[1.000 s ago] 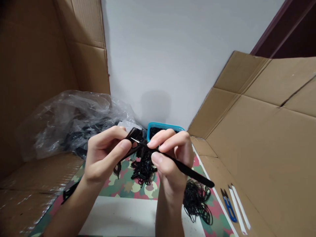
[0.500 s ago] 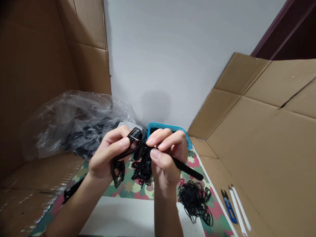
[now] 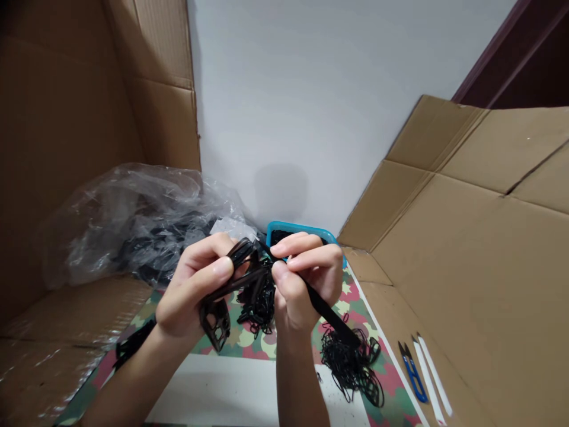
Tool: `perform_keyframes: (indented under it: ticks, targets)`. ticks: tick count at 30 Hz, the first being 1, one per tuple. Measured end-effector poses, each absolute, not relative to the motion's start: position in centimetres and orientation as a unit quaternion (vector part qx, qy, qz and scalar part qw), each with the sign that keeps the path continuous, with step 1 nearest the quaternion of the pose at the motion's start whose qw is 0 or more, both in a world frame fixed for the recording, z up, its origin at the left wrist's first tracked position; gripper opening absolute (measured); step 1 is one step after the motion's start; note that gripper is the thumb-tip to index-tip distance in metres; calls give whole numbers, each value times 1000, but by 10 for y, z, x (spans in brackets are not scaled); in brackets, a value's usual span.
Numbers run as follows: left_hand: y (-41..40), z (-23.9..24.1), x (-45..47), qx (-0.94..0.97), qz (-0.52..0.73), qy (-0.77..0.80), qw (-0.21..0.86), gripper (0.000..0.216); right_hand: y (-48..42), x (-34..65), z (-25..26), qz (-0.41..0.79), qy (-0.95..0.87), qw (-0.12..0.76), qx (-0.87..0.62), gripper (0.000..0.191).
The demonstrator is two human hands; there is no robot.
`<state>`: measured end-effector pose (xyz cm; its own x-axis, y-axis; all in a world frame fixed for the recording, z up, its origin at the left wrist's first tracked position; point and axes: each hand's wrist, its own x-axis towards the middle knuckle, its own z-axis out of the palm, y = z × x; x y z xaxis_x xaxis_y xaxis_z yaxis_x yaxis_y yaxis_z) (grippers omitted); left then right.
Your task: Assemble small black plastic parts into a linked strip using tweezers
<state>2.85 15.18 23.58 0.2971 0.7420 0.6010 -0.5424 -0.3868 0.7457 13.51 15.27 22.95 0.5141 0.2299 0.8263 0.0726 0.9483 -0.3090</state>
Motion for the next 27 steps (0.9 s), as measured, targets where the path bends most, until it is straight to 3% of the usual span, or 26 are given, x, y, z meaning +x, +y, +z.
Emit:
perform_keyframes:
  ticks: [10,19,27]
  targets:
    - [155,235,27,602,627,86,487,29,142,144,239,42,-477,864,-158,18]
    - [151,239,24,628,684,131,348,22,128,144,236,47,-578,806,-122,31]
    - [153,240,27,657,693,104,276,18,128,145,238,29,-605,787,-116,31]
